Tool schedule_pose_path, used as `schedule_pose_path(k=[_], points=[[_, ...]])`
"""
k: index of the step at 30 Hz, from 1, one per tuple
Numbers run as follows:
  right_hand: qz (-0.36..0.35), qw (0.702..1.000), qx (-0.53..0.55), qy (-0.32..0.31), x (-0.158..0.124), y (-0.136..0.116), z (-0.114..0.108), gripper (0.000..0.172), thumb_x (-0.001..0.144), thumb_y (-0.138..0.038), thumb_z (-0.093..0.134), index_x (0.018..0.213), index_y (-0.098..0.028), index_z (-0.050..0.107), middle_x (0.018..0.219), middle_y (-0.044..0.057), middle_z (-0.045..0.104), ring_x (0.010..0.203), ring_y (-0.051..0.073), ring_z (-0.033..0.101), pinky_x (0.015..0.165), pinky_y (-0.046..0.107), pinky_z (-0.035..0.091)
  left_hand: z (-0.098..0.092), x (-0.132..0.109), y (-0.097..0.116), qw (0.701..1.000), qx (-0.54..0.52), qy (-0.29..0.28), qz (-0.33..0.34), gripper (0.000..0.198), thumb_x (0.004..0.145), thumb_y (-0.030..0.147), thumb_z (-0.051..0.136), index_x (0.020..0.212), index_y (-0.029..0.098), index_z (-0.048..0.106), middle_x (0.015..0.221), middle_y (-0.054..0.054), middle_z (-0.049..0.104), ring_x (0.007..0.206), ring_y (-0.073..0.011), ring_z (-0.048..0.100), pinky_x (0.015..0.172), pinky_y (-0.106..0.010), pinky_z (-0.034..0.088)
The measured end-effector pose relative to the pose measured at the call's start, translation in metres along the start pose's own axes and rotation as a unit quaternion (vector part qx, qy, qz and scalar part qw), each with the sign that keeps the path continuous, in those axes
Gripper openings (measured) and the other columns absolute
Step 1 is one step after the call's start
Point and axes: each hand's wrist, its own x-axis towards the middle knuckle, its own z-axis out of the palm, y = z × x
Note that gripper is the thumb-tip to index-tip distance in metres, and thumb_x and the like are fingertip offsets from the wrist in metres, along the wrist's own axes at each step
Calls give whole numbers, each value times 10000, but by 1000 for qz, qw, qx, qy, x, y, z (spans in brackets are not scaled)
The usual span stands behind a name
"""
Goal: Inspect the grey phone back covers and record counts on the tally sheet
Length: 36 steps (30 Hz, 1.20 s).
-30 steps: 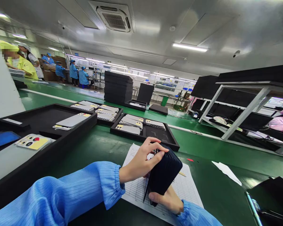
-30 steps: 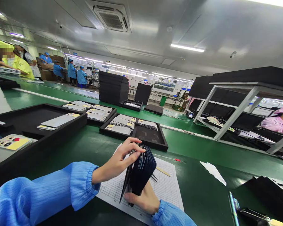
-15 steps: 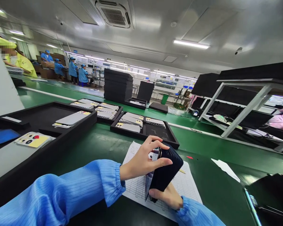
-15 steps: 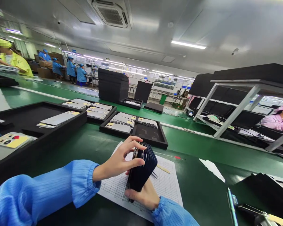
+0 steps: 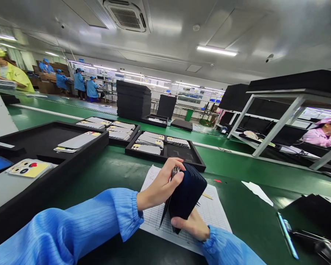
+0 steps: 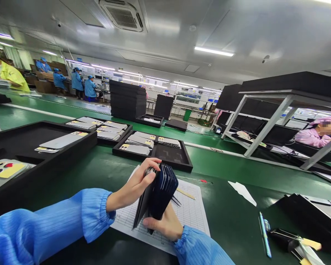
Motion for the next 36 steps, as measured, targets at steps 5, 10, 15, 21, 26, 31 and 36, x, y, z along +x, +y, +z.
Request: schedule_pose_path(k=[5, 10, 15, 21, 26, 31, 36], points=[[-7, 1000, -5, -6, 1, -1, 2, 847, 609, -663, 625, 1275, -174, 438, 1180, 131, 533, 1224, 345, 352, 1025, 516, 254, 1, -1, 0, 1000, 20, -14, 16, 238, 803, 296, 578, 964, 198, 432, 1179, -88, 416, 1132, -209, 409, 975, -336, 312], [-10, 1000, -8, -2, 2, -1, 1, 830, 614, -654, 627, 1266, -170, 448, 1150, 130, 549, 1175, 354, 401, 1013, 517, 268, 2, 0, -2, 998, 45, -24, 33, 267, 782, 172, 532, 1009, 200, 394, 1190, -90, 390, 1125, -205, 405, 967, -337, 322], [-6, 1000, -14, 5, 2, -4, 1, 831, 594, -667, 622, 1255, -190, 458, 1122, 126, 559, 1133, 371, 430, 970, 516, 323, -1, 0, -1, 997, 51, -38, 48, 332, 768, 90, 405, 1077, 212, 410, 1196, -79, 393, 1147, -206, 385, 986, -362, 308], [-21, 999, -46, -4, 2, 2, 0, 821, 612, -632, 632, 1272, -183, 436, 1150, 133, 542, 1168, 381, 399, 1002, 540, 267, -1, 1, 2, 998, 48, -30, 38, 248, 770, 224, 589, 972, 206, 447, 1173, -91, 402, 1153, -229, 388, 977, -361, 321], [-11, 1000, -19, -6, 1, 3, 1, 834, 621, -654, 618, 1275, -172, 430, 1162, 138, 530, 1188, 360, 378, 999, 528, 277, 1, -1, 0, 996, 60, -32, 55, 311, 755, 163, 588, 1013, 206, 421, 1176, -90, 391, 1152, -210, 383, 989, -342, 311], [-7, 1000, -28, 3, 0, 7, 0, 844, 618, -647, 632, 1279, -169, 417, 1143, 131, 542, 1161, 343, 407, 1005, 522, 269, 1, -1, 2, 995, 66, -48, 64, 398, 733, 65, 477, 1096, 220, 435, 1202, -86, 372, 1186, -206, 354, 999, -357, 312], [-2, 999, -39, -6, 1, 10, -1, 800, 636, -638, 623, 1254, -161, 450, 1118, 137, 555, 1136, 344, 433, 990, 525, 293, 2, 0, 3, 997, 64, -31, 38, 301, 717, 132, 597, 982, 205, 474, 1176, -93, 387, 1176, -228, 371, 984, -355, 329]])
